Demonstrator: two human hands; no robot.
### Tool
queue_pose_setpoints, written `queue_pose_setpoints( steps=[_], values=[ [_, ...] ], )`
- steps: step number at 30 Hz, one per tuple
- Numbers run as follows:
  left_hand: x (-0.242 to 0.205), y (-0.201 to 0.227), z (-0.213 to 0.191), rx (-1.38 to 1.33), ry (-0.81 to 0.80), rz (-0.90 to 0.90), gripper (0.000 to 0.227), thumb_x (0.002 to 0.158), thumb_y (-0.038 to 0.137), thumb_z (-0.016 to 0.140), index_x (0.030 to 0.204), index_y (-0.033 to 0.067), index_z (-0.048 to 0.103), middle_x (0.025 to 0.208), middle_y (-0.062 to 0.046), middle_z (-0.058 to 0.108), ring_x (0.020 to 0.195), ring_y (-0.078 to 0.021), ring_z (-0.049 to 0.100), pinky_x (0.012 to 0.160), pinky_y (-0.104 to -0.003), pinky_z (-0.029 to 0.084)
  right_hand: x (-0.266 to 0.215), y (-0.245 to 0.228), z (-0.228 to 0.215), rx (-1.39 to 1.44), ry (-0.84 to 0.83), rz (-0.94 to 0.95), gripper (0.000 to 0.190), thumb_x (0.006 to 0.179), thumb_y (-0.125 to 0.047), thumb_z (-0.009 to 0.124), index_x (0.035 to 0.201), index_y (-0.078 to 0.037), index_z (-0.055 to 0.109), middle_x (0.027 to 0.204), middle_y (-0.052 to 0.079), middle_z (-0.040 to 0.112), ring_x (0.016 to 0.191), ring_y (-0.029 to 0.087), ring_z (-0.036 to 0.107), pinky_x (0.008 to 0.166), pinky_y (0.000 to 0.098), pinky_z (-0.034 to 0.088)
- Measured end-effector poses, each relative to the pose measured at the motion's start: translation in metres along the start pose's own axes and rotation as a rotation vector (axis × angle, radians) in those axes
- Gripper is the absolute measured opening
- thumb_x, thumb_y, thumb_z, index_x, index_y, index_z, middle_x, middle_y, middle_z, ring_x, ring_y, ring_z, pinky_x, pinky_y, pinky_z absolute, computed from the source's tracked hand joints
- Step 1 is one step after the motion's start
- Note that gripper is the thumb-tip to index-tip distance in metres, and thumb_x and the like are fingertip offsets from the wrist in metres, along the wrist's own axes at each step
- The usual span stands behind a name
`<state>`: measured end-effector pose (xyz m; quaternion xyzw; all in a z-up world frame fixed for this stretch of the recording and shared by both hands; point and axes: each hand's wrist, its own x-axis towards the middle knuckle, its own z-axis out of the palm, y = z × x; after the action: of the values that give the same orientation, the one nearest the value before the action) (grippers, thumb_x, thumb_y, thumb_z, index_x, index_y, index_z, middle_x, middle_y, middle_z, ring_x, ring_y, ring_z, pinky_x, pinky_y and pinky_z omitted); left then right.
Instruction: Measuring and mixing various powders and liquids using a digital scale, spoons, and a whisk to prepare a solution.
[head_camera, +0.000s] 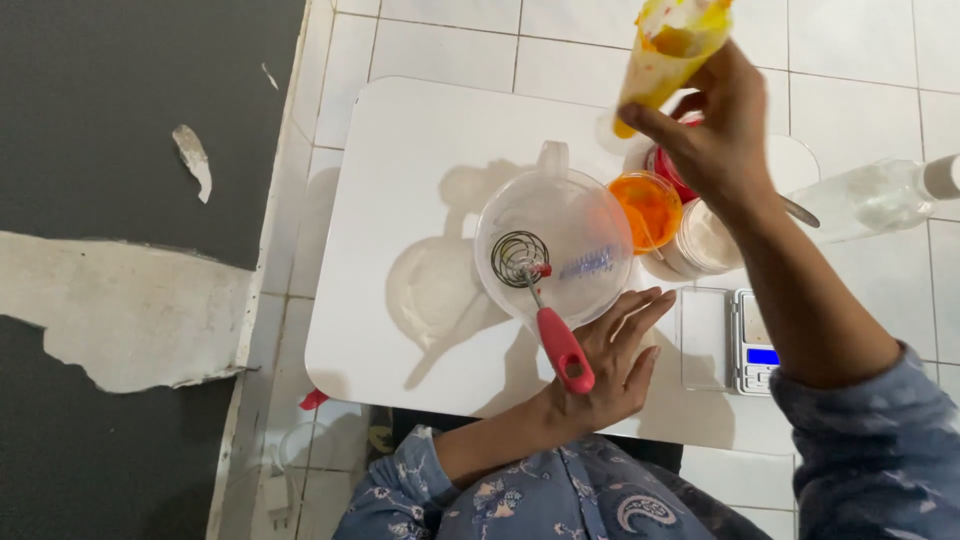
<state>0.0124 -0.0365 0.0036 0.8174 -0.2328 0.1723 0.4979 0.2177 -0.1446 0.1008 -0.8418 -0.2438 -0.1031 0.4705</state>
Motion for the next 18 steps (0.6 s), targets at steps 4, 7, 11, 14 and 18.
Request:
queue_pose_setpoints(
  steps=[4,7,11,14,18],
  values=[
    [0.005,-0.006,0.005,-0.007,-0.038,-0.001,0.055,0.099,0.002,0.061,0.151,0.0022,0.043,0.145,-0.02,0.058,0.138,-0.0307,0.058,0.12,-0.041,0.048,0.013,0.036,0.024,0.064,0.014,0.093,0.048,0.086,-0.003,0.083,0.126,0.004,0.056,0.114,0.016,0.071,0.096,0.022,0.071,0.078,0.0302,0.059],
    [0.004,-0.014,0.011,0.028,-0.041,-0.083,0.048,0.1,0.008,0.06,0.148,0.0081,0.052,0.147,-0.014,0.058,0.129,-0.0277,0.065,0.09,-0.036,0.061,0.017,0.064,0.036,-0.08,0.05,0.284,0.059,0.078,-0.013,0.093,0.123,0.001,0.058,0.113,0.017,0.073,0.091,0.024,0.074,0.069,0.033,0.063],
    [-0.007,-0.033,0.034,0.341,-0.112,-0.058,0.053,0.093,0.016,0.073,0.145,0.012,0.059,0.146,-0.017,0.061,0.133,-0.0322,0.06,0.117,-0.047,0.042,0.014,0.085,0.046,-0.18,0.023,0.368,0.054,0.073,-0.018,0.09,0.117,-0.005,0.062,0.111,0.01,0.075,0.091,0.023,0.074,0.072,0.0338,0.06],
    [-0.013,-0.039,0.041,0.501,-0.129,-0.061,0.055,0.094,0.023,0.073,0.147,0.0148,0.06,0.151,-0.016,0.057,0.138,-0.0314,0.056,0.116,-0.049,0.041,0.01,0.095,0.05,-0.166,0.006,0.412,0.054,0.074,-0.016,0.091,0.117,-0.004,0.062,0.111,0.01,0.075,0.094,0.023,0.075,0.075,0.0335,0.062],
    [-0.028,-0.054,0.069,0.559,-0.026,-0.084,0.053,0.089,0.022,0.076,0.141,0.0195,0.066,0.153,-0.015,0.056,0.133,-0.0396,0.058,0.112,-0.055,0.044,0.005,0.096,0.053,-0.157,-0.037,0.413,0.05,0.077,-0.013,0.089,0.117,-0.003,0.061,0.11,0.011,0.075,0.094,0.023,0.076,0.075,0.0328,0.062]
  ],
)
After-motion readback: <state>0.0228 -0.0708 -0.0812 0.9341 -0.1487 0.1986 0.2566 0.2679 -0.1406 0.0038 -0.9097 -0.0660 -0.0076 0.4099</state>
